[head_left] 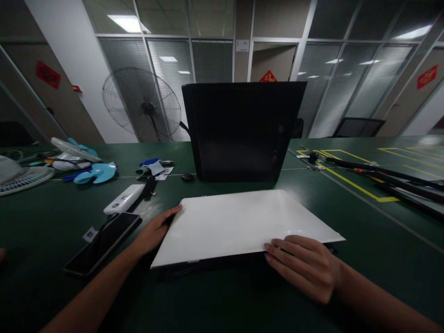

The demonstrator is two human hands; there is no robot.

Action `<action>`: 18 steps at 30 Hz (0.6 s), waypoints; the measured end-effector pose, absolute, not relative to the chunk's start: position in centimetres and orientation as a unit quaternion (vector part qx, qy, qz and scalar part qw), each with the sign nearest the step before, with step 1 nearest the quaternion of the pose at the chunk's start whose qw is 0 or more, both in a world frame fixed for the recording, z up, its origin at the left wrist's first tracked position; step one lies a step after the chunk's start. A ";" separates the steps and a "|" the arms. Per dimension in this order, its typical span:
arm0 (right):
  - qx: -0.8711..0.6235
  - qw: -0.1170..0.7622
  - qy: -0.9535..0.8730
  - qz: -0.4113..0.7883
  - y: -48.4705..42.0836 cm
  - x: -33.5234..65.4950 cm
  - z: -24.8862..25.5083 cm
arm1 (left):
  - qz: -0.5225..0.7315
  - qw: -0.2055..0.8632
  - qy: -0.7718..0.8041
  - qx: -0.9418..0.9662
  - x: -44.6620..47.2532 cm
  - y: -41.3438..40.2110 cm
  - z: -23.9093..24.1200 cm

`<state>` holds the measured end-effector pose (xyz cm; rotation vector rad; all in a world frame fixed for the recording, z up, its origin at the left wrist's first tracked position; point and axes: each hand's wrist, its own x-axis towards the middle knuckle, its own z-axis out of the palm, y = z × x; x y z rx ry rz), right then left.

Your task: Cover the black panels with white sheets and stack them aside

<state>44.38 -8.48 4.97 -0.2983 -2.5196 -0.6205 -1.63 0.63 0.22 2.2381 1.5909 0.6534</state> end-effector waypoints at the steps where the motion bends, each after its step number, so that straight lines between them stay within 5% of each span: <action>1: -0.123 0.261 -0.933 -0.216 -8.4 44.8 5.0 | 0.229 0.158 0.550 0.788 -1.6 0.5 0.1; 18: -0.198 0.315 -0.896 -0.243 -6.0 45.2 3.6 | 0.243 0.117 0.525 0.807 -0.3 0.4 -0.7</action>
